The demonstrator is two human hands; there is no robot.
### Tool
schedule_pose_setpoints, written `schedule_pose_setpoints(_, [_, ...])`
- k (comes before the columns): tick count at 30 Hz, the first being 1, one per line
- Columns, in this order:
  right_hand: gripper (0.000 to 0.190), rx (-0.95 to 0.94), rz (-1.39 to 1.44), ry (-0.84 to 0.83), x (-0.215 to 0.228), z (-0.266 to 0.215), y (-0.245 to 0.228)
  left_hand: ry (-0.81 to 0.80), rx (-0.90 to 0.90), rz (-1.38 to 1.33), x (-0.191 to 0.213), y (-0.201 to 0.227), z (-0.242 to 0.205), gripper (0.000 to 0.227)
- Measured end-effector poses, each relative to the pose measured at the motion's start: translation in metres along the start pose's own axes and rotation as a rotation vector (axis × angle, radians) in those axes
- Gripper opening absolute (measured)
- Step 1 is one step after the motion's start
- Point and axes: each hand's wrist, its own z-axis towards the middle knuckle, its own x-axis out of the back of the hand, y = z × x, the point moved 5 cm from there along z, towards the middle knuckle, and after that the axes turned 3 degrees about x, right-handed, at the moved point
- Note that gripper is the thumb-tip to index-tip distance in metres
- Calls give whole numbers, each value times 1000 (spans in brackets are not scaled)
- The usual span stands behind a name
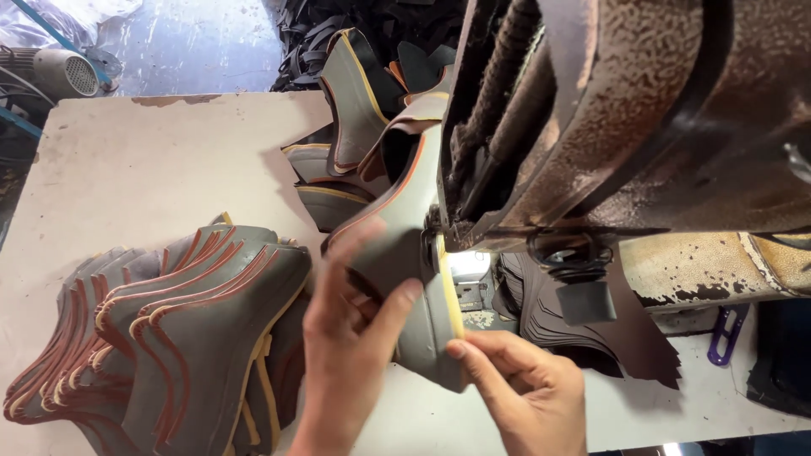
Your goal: Stitch together various leather and foam components for shoes using an industrial sewing machine.
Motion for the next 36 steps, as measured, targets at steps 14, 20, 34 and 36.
schedule_pose_setpoints(14, [17, 0, -147, -37, -11, 17, -23, -226, 112, -350, -7, -15, 14, 26])
schedule_pose_setpoints(20, [31, 109, -644, 193, 71, 47, -22, -163, 48, -366, -16, -13, 26, 19])
schedule_pose_setpoints(34, [26, 115, -1038, 356, 144, 27, 7, 274, -305, 1694, 144, 7, -11, 71])
schedule_pose_setpoints(36, [24, 296, -960, 411, 140, 16, -6, 250, -199, 1706, 156, 23, -17, 54])
